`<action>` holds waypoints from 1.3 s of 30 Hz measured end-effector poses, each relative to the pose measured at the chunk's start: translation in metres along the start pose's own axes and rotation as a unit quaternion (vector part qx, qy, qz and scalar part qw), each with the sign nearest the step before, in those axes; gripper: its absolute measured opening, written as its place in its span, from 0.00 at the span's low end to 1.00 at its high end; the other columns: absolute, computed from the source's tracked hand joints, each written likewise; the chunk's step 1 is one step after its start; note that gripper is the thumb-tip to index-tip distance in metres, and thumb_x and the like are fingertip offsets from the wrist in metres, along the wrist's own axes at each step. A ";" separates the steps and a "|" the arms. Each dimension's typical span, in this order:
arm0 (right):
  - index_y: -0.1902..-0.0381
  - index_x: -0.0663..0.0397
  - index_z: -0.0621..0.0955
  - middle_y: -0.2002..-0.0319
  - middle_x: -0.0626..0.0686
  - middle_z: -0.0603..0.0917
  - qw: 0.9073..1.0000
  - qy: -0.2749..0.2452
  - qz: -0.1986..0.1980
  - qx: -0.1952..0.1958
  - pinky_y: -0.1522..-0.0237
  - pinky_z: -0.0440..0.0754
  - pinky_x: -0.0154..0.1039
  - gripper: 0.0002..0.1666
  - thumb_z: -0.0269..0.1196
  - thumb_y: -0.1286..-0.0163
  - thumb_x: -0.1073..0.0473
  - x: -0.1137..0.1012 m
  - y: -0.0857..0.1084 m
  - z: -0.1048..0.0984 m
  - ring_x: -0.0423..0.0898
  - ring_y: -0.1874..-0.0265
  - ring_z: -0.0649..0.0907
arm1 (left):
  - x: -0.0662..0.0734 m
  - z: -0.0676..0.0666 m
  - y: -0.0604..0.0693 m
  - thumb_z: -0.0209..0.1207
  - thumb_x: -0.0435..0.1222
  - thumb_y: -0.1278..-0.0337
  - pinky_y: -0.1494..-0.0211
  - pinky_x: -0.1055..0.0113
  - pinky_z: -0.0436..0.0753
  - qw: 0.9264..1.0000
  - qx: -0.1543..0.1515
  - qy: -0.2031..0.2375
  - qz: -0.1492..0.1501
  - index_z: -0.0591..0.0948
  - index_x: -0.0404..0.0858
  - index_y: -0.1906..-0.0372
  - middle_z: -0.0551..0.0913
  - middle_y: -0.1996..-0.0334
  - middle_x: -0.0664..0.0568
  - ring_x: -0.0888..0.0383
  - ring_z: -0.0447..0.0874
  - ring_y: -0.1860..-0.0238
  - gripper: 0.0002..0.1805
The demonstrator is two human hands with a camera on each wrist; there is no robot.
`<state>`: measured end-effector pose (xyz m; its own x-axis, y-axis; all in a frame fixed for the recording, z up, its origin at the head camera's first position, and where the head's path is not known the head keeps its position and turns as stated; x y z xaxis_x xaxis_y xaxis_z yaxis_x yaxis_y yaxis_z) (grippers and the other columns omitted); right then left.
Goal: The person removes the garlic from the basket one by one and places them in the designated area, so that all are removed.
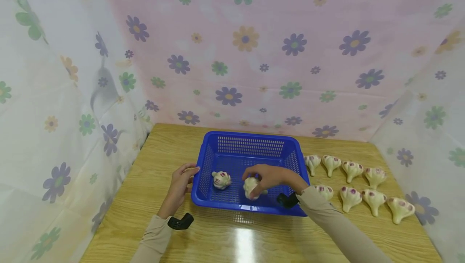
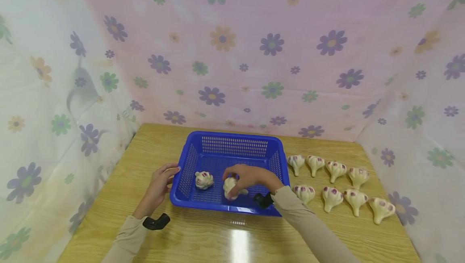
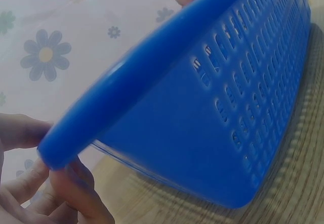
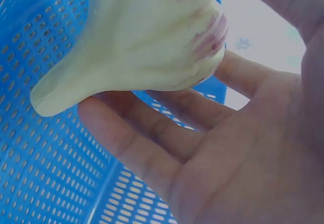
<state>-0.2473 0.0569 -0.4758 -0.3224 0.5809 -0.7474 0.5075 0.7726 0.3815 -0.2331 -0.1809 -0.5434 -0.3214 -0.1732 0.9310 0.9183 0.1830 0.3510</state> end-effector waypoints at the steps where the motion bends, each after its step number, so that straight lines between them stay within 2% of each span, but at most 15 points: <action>1: 0.47 0.47 0.77 0.59 0.49 0.78 1.000 0.001 -0.002 0.002 0.67 0.80 0.39 0.29 0.73 0.48 0.54 0.000 0.002 -0.001 0.45 0.68 0.79 | 0.000 0.000 0.000 0.61 0.37 0.42 0.80 0.69 0.76 1.000 0.000 0.001 -0.003 0.76 0.35 0.47 0.82 0.69 0.51 0.58 0.82 0.75 0.19; 5: 0.47 0.46 0.76 0.58 0.46 0.78 1.000 0.018 -0.012 0.014 0.66 0.79 0.38 0.30 0.73 0.47 0.52 -0.001 0.010 -0.006 0.44 0.67 0.78 | 0.003 0.001 0.003 0.60 0.36 0.41 0.80 0.69 0.76 1.000 -0.007 0.002 -0.009 0.75 0.34 0.46 0.82 0.69 0.51 0.58 0.81 0.75 0.19; 11: 0.44 0.45 0.75 0.54 0.45 0.76 0.997 0.050 -0.035 0.035 0.65 0.76 0.40 0.31 0.71 0.45 0.47 -0.011 0.028 -0.016 0.46 0.66 0.75 | 0.021 0.007 0.019 0.58 0.33 0.39 0.80 0.70 0.76 1.000 -0.017 -0.009 -0.001 0.74 0.31 0.46 0.82 0.70 0.51 0.58 0.81 0.74 0.18; 16: 0.43 0.42 0.74 0.51 0.43 0.75 0.997 0.044 -0.039 0.053 0.65 0.75 0.41 0.31 0.69 0.43 0.46 -0.016 0.043 -0.026 0.44 0.70 0.74 | 0.027 0.009 0.025 0.57 0.33 0.39 0.80 0.71 0.76 1.000 -0.018 -0.010 0.000 0.74 0.30 0.46 0.82 0.69 0.50 0.58 0.81 0.74 0.18; 23: 0.42 0.43 0.73 0.53 0.46 0.77 0.995 0.023 -0.045 0.091 0.68 0.78 0.40 0.31 0.69 0.42 0.47 -0.020 0.065 -0.041 0.43 0.69 0.77 | 0.025 0.008 0.023 0.57 0.32 0.39 0.80 0.70 0.76 1.000 -0.023 -0.003 0.004 0.73 0.29 0.45 0.82 0.69 0.50 0.58 0.81 0.74 0.18; 30: 0.42 0.43 0.73 0.50 0.49 0.76 0.990 0.021 -0.046 0.129 0.70 0.78 0.39 0.31 0.69 0.42 0.48 -0.016 0.085 -0.055 0.44 0.73 0.76 | 0.023 0.008 0.021 0.57 0.32 0.39 0.81 0.71 0.75 1.000 -0.025 0.002 0.003 0.73 0.29 0.46 0.81 0.69 0.50 0.58 0.81 0.75 0.18; 34: 0.41 0.44 0.73 0.48 0.50 0.74 0.989 0.007 -0.041 0.145 0.66 0.80 0.40 0.31 0.69 0.42 0.49 -0.010 0.096 -0.060 0.45 0.67 0.78 | 0.022 0.008 0.020 0.57 0.32 0.39 0.81 0.71 0.76 1.000 -0.025 0.004 0.002 0.73 0.30 0.46 0.81 0.69 0.50 0.58 0.81 0.74 0.18; 39: 0.40 0.43 0.72 0.46 0.51 0.72 0.987 -0.014 -0.030 0.158 0.63 0.80 0.40 0.31 0.68 0.40 0.49 0.000 0.108 -0.064 0.47 0.65 0.78 | 0.022 0.008 0.020 0.57 0.33 0.39 0.79 0.69 0.77 1.000 -0.025 0.006 0.001 0.74 0.30 0.46 0.81 0.68 0.49 0.56 0.82 0.73 0.17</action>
<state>-0.2439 0.1562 -0.3994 -0.3393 0.5267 -0.7794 0.7141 0.6836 0.1511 -0.2236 -0.1736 -0.5153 -0.3173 -0.1845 0.9302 0.9294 0.1347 0.3437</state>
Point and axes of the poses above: each hand's wrist, its own y-axis away from the middle knuckle, its own z-axis out of the palm, x = y × z, the point moved 10 cm from there along -y, towards the middle knuckle
